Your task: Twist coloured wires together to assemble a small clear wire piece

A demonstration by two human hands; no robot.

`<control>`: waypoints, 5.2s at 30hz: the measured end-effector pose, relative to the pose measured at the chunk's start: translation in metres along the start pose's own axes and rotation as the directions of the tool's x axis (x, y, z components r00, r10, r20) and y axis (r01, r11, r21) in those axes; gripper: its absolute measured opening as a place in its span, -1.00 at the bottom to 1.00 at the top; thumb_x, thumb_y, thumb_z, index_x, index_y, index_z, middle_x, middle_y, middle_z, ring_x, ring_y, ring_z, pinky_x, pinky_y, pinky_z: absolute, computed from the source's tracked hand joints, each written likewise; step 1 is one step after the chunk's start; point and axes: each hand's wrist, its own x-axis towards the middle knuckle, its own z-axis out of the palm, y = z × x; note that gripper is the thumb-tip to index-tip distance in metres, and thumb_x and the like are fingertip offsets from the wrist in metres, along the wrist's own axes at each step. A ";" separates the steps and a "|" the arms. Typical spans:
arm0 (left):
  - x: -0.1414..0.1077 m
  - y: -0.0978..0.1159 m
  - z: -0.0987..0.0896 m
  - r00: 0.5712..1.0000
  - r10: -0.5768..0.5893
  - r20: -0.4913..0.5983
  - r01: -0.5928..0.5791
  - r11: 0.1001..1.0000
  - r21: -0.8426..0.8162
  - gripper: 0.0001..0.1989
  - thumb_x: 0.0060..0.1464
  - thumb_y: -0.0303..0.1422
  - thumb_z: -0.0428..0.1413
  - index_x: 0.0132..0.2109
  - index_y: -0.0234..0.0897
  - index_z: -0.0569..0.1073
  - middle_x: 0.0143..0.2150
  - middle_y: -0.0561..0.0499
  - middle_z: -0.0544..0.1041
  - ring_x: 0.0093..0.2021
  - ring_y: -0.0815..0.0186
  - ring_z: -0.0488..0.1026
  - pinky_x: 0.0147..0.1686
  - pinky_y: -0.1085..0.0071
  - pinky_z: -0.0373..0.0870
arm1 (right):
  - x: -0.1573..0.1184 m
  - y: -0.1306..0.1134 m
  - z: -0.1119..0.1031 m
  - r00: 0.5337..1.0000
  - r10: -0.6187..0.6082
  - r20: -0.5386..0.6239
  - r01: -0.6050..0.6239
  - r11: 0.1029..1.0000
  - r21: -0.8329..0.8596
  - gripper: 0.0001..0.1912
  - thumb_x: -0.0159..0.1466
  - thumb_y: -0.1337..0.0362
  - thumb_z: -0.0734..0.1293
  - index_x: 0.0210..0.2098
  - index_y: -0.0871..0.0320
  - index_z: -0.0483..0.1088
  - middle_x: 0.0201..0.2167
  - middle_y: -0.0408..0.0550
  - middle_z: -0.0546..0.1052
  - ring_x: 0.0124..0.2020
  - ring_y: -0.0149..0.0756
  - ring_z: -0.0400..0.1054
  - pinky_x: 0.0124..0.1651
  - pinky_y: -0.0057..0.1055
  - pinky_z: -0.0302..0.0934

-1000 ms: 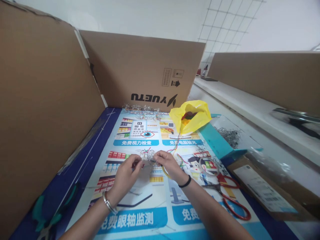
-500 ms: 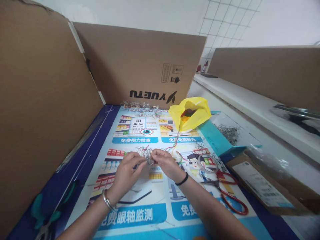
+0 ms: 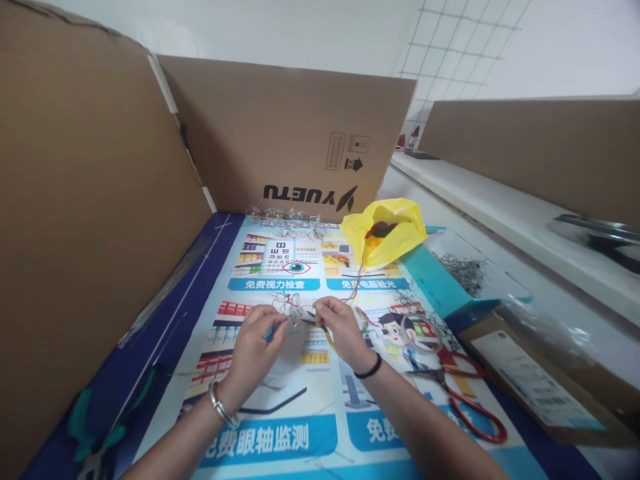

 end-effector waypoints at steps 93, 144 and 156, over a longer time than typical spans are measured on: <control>-0.005 0.009 -0.003 0.977 0.190 -0.094 -0.197 0.978 -0.063 -0.89 0.06 -0.52 0.05 -0.29 -0.27 0.46 -0.31 -0.02 0.43 -0.27 0.30 0.41 -0.27 0.34 0.38 | -0.016 -0.040 -0.007 0.815 -0.506 0.282 0.579 0.734 -0.355 -0.65 0.08 0.44 0.29 -0.13 0.09 0.27 -0.26 -0.07 0.30 -0.38 -0.41 0.28 -0.26 -0.38 0.27; -0.010 0.011 -0.005 0.910 0.407 -0.074 -0.405 0.913 0.041 -0.75 -0.01 -0.65 0.09 -0.17 -0.32 0.40 -0.25 -0.09 0.42 -0.23 0.25 0.35 -0.21 0.26 0.34 | -0.022 -0.031 0.005 0.927 -0.325 0.188 0.367 0.888 -0.277 -0.75 0.04 0.45 0.31 -0.28 0.12 0.28 -0.40 -0.15 0.34 -0.40 -0.41 0.28 -0.28 -0.42 0.20; -0.004 0.004 -0.009 0.936 0.334 -0.108 -0.328 0.942 0.068 -0.75 0.00 -0.63 0.11 -0.15 -0.31 0.41 -0.25 -0.08 0.42 -0.22 0.26 0.35 -0.20 0.25 0.33 | -0.013 -0.025 0.001 0.976 -0.021 0.215 -0.046 0.952 0.302 -0.78 -0.02 0.44 0.36 -0.36 0.17 0.34 -0.46 -0.18 0.33 -0.46 -0.47 0.20 -0.40 -0.50 0.12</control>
